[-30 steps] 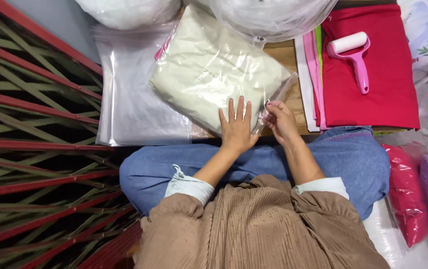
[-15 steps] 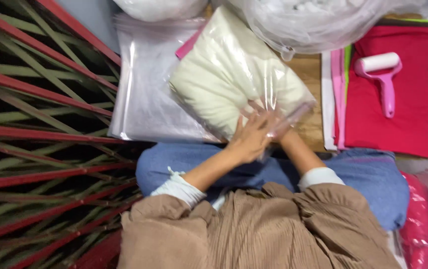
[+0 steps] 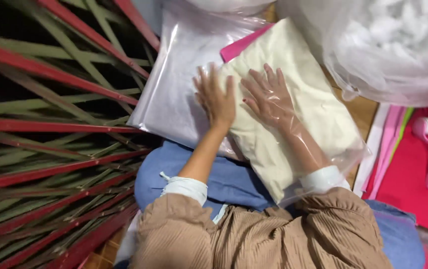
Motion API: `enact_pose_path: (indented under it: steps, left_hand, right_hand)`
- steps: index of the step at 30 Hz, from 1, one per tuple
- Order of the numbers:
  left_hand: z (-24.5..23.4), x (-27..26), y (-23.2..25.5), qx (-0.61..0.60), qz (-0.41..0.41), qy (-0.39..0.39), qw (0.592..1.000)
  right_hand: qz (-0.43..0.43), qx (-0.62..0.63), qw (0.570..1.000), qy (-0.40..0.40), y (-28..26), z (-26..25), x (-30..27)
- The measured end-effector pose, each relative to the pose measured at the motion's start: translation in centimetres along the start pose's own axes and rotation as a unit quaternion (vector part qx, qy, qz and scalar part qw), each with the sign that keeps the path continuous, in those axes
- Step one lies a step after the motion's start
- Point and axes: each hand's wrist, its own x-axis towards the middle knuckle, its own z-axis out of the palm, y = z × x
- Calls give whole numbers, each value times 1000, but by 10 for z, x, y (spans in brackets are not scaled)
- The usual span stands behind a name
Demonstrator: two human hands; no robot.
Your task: Cleaning a pillow with a lint roller and inserting it into a plastic bag for packaging
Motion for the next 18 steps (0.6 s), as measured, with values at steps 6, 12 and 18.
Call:
enact_pose_path:
  steps: [6, 12, 18]
  left_hand:
    - [18, -40, -57, -289, -409, 26, 865]
    - [22, -44, -50, -328, -415, 75, 845]
    - [16, -41, -40, -414, -438, 67, 795]
  right_hand:
    - [-43, -28, 995, -91, -21, 34, 33]
    - [41, 328, 944, -5, -36, 86, 81]
    - [70, 53, 994, -66, -38, 46, 83]
